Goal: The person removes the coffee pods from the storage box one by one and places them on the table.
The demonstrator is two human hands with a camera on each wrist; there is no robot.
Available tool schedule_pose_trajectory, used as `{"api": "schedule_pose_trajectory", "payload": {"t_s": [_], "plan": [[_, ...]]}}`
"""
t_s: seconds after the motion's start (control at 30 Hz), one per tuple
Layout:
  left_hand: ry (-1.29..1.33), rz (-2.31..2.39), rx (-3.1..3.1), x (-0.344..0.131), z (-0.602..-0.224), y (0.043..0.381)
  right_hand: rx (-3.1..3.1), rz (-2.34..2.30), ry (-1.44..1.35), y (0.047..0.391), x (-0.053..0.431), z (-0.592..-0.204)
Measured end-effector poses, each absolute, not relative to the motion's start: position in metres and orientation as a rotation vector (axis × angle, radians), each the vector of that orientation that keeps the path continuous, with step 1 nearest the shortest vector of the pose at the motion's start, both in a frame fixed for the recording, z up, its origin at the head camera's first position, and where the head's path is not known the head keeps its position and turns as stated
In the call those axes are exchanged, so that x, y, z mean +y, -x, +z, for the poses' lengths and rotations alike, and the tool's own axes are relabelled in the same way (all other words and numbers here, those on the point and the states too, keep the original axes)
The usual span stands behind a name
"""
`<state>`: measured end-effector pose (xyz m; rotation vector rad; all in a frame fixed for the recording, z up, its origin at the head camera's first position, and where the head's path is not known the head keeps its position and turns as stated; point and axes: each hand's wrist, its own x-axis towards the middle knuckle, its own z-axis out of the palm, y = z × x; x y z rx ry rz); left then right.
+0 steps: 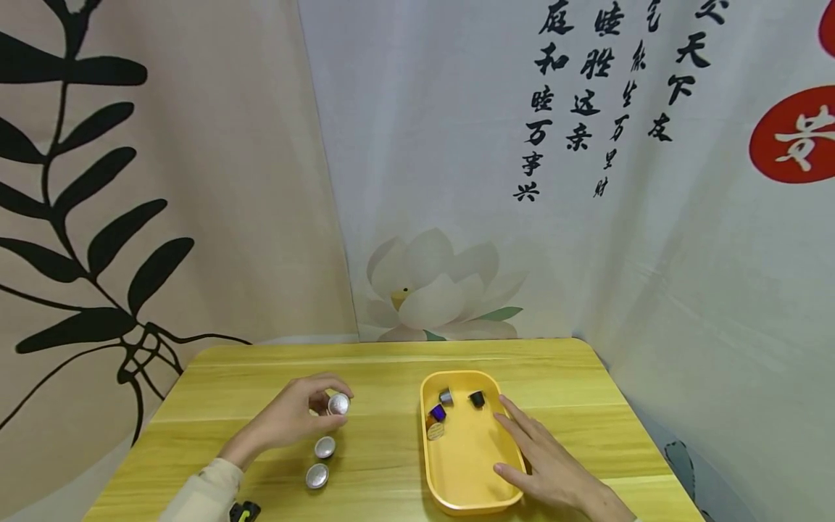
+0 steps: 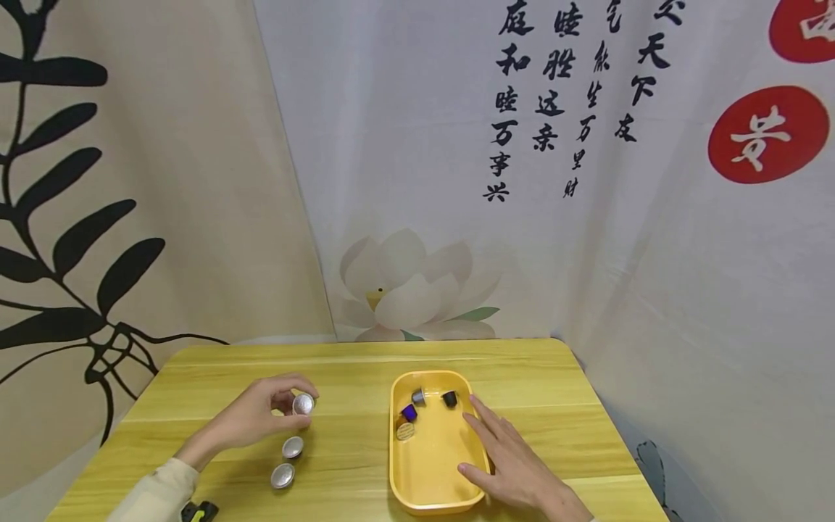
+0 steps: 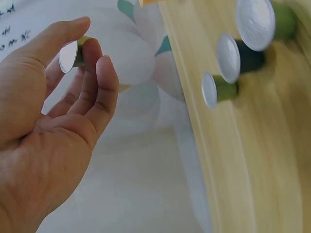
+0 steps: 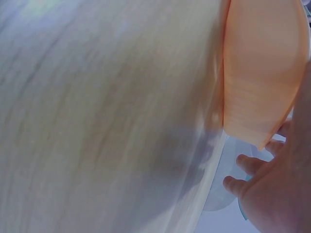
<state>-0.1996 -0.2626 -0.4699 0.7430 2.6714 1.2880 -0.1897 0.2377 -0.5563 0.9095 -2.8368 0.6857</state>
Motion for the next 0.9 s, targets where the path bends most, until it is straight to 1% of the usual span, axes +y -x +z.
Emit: {"api": "schedule_pose_trajectory", "payload": {"t_s": [0.33, 0.6, 0.9], "plan": [[-0.537, 1.313, 2.745, -0.289, -0.472, 0.192, -2.821, 0.658, -0.915, 0.190, 0.237, -0.559], [-0.496, 1.345, 2.776, -0.304, -0.480, 0.192, -2.824, 0.661, -0.912, 0.188, 0.237, -0.557], [-0.386, 1.340, 2.813, -0.312, -0.492, 0.193, -2.848, 0.671, -0.906, 0.188, 0.236, -0.556]]}}
